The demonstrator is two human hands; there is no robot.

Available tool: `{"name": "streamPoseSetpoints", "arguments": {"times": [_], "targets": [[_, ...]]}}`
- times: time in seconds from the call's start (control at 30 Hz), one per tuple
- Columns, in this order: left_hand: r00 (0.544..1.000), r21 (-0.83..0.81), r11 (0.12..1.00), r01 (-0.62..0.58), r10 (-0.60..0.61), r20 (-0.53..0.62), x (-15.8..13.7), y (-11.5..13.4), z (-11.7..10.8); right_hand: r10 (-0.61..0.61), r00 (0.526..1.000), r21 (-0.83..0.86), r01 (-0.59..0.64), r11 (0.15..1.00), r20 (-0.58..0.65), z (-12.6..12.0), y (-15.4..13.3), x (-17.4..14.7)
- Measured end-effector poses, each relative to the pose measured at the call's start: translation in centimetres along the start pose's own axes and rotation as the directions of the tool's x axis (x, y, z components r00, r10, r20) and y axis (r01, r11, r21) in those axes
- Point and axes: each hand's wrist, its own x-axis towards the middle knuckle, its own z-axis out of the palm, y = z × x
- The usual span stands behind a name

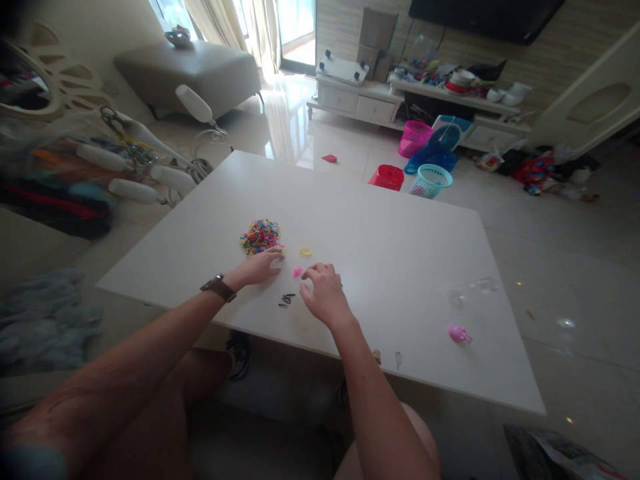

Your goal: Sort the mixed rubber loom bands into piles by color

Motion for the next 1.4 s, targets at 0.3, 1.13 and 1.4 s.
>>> {"name": "streamPoseSetpoints", "arguments": {"times": [0.3, 1.13, 1.4], "targets": [[0.998, 0.028, 0.999, 0.03, -0.028, -0.053, 0.0, 1.2, -0.1, -0.022, 1.0, 0.001, 0.022, 1.0, 0.0, 0.0, 0.4, -0.1], [0.985, 0.139, 0.977, 0.164, -0.154, -0.083, 1.4, 1.7, -0.5, -0.01, 0.999, -0.008, 0.01, 1.0, 0.034, -0.6, 0.5, -0.5], [0.99, 0.024, 0.998, 0.065, -0.062, -0.129, 1.8, 1.8, -1.5, -0.007, 0.999, -0.015, 0.008, 1.0, 0.035, -0.6, 0.6, -0.4]]}}
